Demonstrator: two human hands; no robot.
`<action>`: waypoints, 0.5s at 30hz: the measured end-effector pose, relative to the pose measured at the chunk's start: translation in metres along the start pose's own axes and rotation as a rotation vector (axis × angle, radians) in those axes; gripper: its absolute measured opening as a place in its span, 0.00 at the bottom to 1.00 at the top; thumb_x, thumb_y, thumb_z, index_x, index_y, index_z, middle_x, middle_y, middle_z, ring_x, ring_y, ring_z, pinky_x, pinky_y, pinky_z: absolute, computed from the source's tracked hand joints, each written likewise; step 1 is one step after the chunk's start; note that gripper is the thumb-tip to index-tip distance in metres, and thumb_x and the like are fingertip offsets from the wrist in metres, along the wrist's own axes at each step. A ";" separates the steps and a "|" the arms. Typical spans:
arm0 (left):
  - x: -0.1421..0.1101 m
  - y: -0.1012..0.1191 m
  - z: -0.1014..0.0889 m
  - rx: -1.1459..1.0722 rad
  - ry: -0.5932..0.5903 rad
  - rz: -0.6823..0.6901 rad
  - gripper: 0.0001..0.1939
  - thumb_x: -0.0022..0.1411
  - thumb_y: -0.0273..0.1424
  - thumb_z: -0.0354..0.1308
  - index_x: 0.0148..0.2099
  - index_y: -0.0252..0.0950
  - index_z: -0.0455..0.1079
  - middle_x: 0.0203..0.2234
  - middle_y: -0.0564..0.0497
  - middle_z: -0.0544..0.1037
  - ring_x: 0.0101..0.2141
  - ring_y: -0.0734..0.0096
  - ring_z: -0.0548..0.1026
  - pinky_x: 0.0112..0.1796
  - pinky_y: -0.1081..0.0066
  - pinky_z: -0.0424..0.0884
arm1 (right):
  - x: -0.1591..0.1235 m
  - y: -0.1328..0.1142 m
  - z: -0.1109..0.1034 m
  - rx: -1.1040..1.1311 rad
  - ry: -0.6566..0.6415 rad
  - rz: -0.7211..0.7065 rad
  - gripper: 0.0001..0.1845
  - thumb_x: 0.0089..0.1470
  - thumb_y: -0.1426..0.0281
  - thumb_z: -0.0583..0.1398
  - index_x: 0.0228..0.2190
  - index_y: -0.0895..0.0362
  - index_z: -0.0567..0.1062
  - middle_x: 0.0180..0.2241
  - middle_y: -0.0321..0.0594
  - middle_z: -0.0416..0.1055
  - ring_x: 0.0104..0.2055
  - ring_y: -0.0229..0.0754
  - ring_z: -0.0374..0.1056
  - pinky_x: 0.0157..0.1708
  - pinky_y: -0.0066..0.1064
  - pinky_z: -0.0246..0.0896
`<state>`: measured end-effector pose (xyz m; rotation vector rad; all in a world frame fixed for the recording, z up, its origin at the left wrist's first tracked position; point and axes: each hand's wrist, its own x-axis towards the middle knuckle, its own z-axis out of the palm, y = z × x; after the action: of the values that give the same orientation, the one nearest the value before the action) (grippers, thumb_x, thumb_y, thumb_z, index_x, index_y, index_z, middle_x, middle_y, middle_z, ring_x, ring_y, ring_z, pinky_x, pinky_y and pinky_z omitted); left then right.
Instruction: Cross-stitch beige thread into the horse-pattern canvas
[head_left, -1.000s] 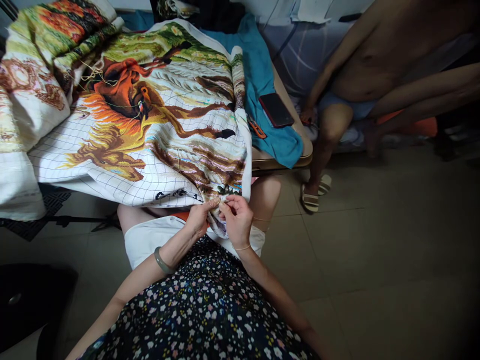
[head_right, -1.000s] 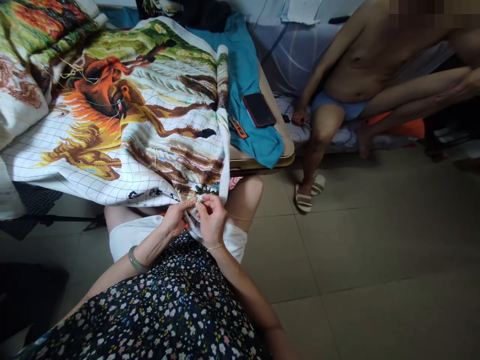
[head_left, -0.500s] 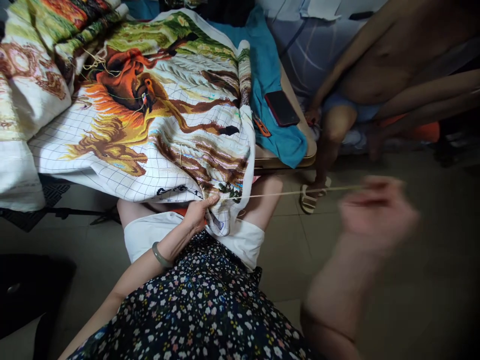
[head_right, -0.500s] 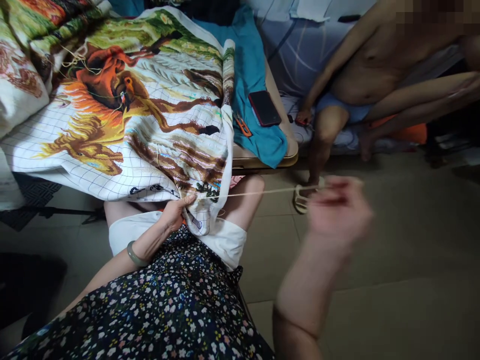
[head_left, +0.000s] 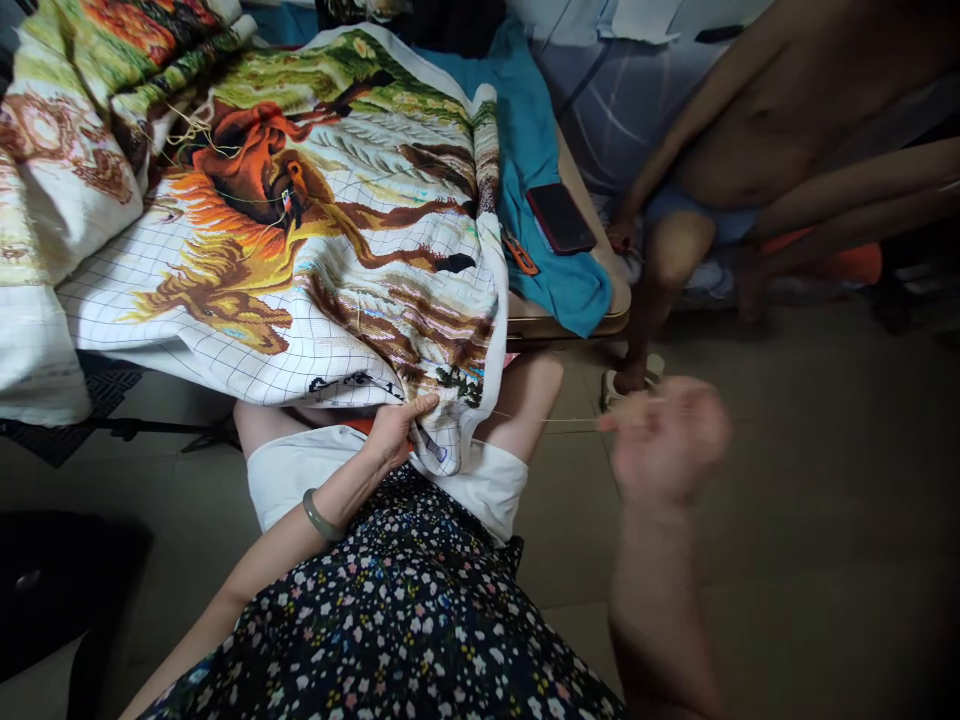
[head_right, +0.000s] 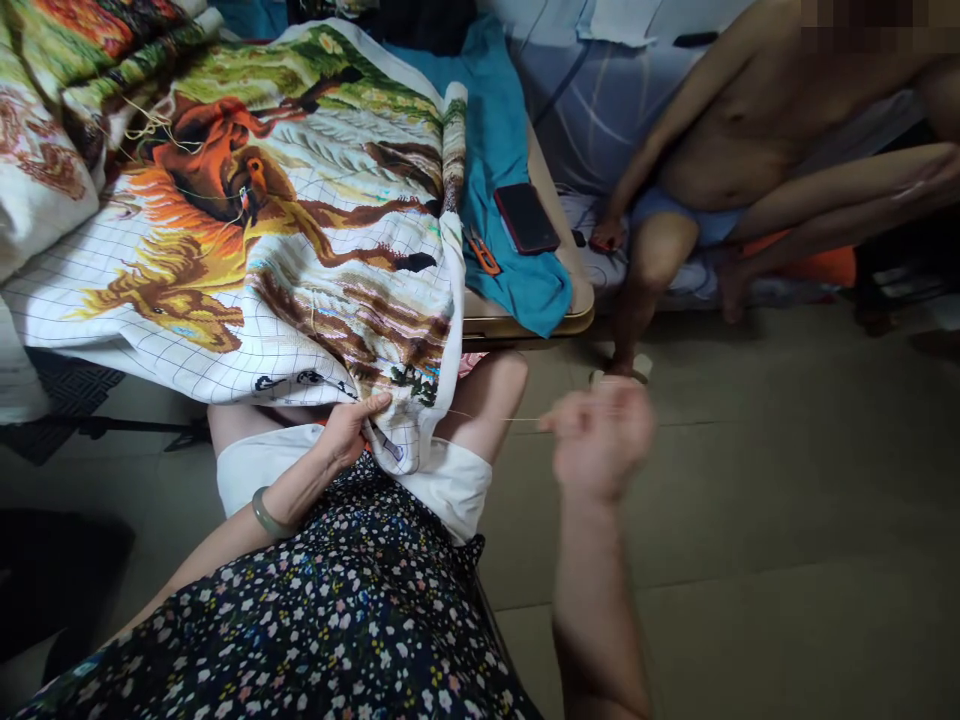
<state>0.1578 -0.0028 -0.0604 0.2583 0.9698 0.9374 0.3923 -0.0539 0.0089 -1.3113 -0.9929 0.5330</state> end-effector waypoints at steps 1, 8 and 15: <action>-0.001 0.001 0.001 -0.002 0.002 0.001 0.18 0.33 0.29 0.71 0.30 0.28 0.75 0.28 0.44 0.79 0.31 0.62 0.77 0.40 0.65 0.71 | -0.012 0.004 0.017 0.018 -0.082 0.074 0.08 0.56 0.64 0.54 0.29 0.55 0.67 0.15 0.26 0.53 0.14 0.28 0.51 0.17 0.21 0.55; -0.004 0.001 0.001 0.024 0.012 0.035 0.17 0.32 0.29 0.71 0.28 0.28 0.74 0.23 0.47 0.78 0.26 0.67 0.75 0.35 0.67 0.70 | -0.067 0.019 0.096 -0.306 -0.476 0.193 0.11 0.53 0.68 0.55 0.36 0.57 0.74 0.21 0.35 0.69 0.21 0.35 0.63 0.21 0.25 0.59; -0.004 0.000 0.000 0.031 0.028 0.027 0.15 0.32 0.30 0.71 0.25 0.28 0.73 0.20 0.48 0.76 0.23 0.69 0.73 0.32 0.68 0.69 | -0.068 0.023 0.100 -0.350 -0.466 0.142 0.12 0.53 0.67 0.54 0.35 0.58 0.76 0.22 0.36 0.71 0.22 0.35 0.65 0.24 0.26 0.61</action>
<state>0.1572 -0.0059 -0.0582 0.2855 1.0089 0.9531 0.2791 -0.0492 -0.0376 -1.6150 -1.4304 0.8244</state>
